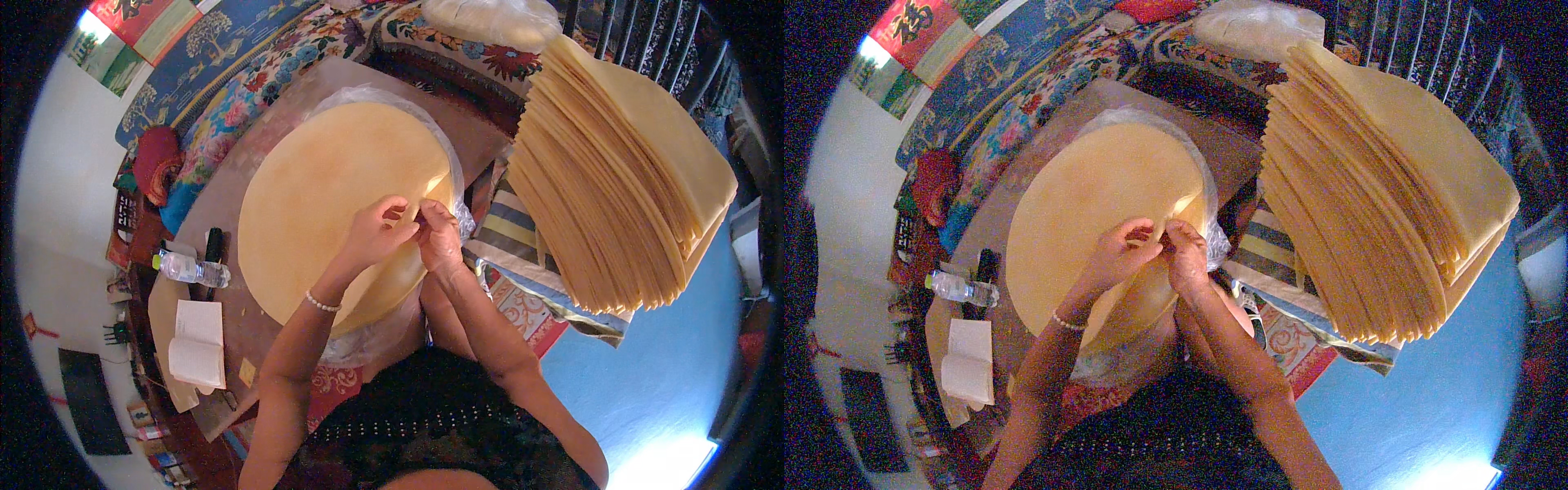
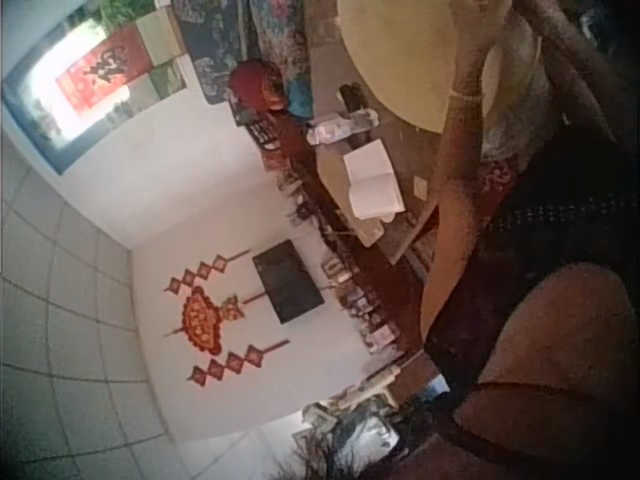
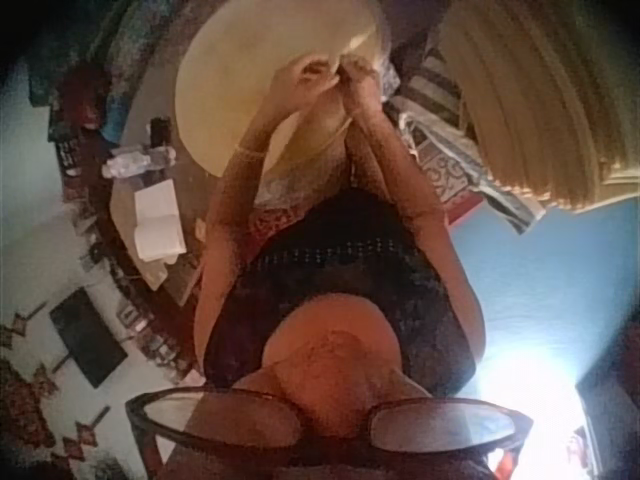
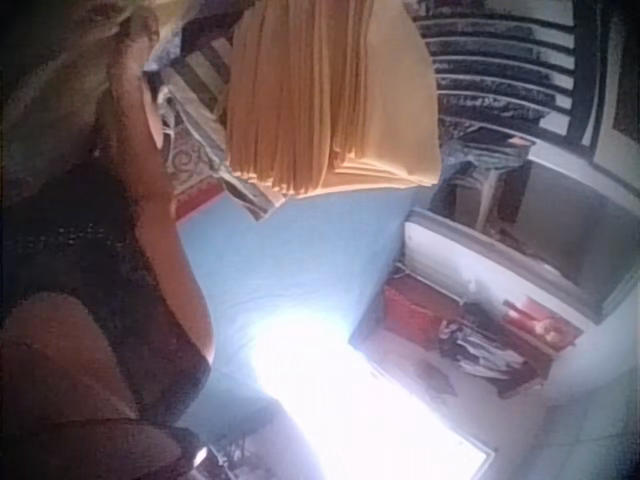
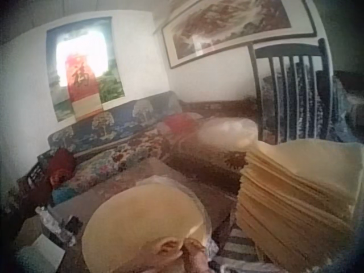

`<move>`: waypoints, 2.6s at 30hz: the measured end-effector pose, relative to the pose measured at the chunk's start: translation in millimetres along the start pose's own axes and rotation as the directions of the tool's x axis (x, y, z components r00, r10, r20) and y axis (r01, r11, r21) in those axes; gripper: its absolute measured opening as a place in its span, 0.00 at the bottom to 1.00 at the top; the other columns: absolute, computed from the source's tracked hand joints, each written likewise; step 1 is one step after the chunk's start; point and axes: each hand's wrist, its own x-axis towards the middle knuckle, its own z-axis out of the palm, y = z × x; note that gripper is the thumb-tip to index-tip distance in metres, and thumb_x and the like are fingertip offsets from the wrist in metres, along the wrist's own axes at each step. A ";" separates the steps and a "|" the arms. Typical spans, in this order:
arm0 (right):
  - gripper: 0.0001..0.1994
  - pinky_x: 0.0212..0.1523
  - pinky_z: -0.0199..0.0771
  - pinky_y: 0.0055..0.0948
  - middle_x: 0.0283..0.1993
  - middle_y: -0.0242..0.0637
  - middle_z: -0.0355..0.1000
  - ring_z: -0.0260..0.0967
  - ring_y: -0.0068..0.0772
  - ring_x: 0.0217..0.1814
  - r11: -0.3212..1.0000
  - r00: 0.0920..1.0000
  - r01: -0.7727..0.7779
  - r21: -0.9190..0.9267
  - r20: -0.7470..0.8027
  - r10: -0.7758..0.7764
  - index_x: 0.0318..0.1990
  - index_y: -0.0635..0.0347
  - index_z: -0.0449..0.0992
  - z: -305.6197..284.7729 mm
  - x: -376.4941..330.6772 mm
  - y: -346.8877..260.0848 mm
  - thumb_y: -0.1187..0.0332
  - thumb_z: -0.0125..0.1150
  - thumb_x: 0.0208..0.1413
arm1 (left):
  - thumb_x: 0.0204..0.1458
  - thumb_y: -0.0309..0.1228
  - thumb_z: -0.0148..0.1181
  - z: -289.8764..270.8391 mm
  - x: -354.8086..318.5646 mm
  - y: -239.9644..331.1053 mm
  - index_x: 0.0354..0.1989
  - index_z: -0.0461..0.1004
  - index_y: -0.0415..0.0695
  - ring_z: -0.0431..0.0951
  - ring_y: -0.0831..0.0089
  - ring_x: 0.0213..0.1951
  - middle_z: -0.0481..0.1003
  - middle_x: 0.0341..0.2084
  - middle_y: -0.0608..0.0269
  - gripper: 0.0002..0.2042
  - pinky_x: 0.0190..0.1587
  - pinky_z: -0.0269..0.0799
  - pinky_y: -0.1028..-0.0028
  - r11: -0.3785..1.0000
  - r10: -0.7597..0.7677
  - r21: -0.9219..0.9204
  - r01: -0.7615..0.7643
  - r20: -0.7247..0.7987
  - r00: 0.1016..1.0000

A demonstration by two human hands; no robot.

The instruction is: The person sits on the floor and repeatedly folds large, thin, circular sheets in half. They place each folded sheet onto a growing stack on a nearby chair. The person handles the sheets by hand, ensuring they are aligned before stacking.

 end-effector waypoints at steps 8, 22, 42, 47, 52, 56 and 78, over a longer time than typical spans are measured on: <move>0.14 0.34 0.71 0.29 0.33 0.35 0.71 0.69 0.28 0.33 0.987 0.991 -0.127 -0.101 -0.049 0.123 0.37 0.61 0.70 -17.1 28.1 -6.6 0.59 0.44 0.60 | 0.43 0.27 0.60 12.1 37.1 -4.1 0.36 0.73 0.32 0.76 0.74 0.29 0.77 0.29 0.56 0.13 0.32 0.72 0.75 0.993 -0.088 -0.082 0.088 0.011 0.996; 0.17 0.23 0.69 0.25 0.25 0.36 0.70 0.68 0.27 0.21 0.965 0.987 -0.141 -0.219 -0.105 0.121 0.34 0.61 0.69 0.0 28.9 -24.0 0.55 0.46 0.60 | 0.47 0.32 0.61 23.7 87.8 -33.0 0.24 0.74 0.32 0.70 0.76 0.20 0.73 0.19 0.61 0.12 0.19 0.66 0.74 0.884 -0.313 -0.332 0.329 0.100 0.944; 0.20 0.24 0.69 0.27 0.29 0.35 0.72 0.69 0.27 0.24 0.945 0.985 -0.168 -0.280 -0.095 0.147 0.36 0.59 0.73 -1.7 32.9 -30.7 0.50 0.46 0.59 | 0.46 0.40 0.60 20.7 87.0 -4.1 0.29 0.76 0.43 0.75 0.76 0.27 0.76 0.24 0.67 0.12 0.30 0.69 0.73 0.848 -0.443 -0.231 0.476 0.183 0.878; 0.20 0.25 0.70 0.27 0.27 0.33 0.72 0.69 0.26 0.24 0.961 0.979 -0.188 -0.203 -0.111 0.169 0.36 0.59 0.73 -0.5 33.3 -30.9 0.50 0.46 0.59 | 0.44 0.36 0.61 21.4 94.6 -14.6 0.27 0.75 0.42 0.74 0.76 0.25 0.75 0.23 0.65 0.10 0.27 0.68 0.75 0.868 -0.405 -0.222 0.444 0.200 0.892; 0.16 0.18 0.66 0.27 0.25 0.34 0.72 0.67 0.27 0.20 0.969 0.974 -0.197 -0.151 -0.146 0.176 0.32 0.59 0.74 -5.3 37.4 -29.8 0.55 0.52 0.58 | 0.43 0.34 0.60 23.4 94.3 -5.6 0.26 0.74 0.43 0.73 0.76 0.23 0.74 0.21 0.66 0.08 0.27 0.68 0.76 0.857 -0.428 -0.235 0.459 0.171 0.887; 0.16 0.20 0.69 0.28 0.27 0.35 0.72 0.69 0.28 0.21 0.958 0.964 -0.229 -0.170 -0.179 0.198 0.32 0.59 0.74 -0.5 34.8 -35.3 0.54 0.53 0.57 | 0.43 0.33 0.60 23.5 91.0 -3.1 0.25 0.74 0.43 0.72 0.76 0.23 0.73 0.21 0.66 0.07 0.27 0.68 0.76 0.836 -0.428 -0.293 0.464 0.182 0.885; 0.07 0.16 0.64 0.23 0.24 0.36 0.70 0.65 0.26 0.17 0.823 0.980 -0.198 -0.533 -0.103 0.169 0.31 0.63 0.72 -3.7 18.4 -29.7 0.72 0.58 0.41 | 0.46 0.27 0.53 11.0 69.8 2.9 0.21 0.71 0.39 0.68 0.79 0.20 0.70 0.17 0.65 0.06 0.23 0.63 0.79 0.909 -0.272 -0.325 0.261 0.013 0.962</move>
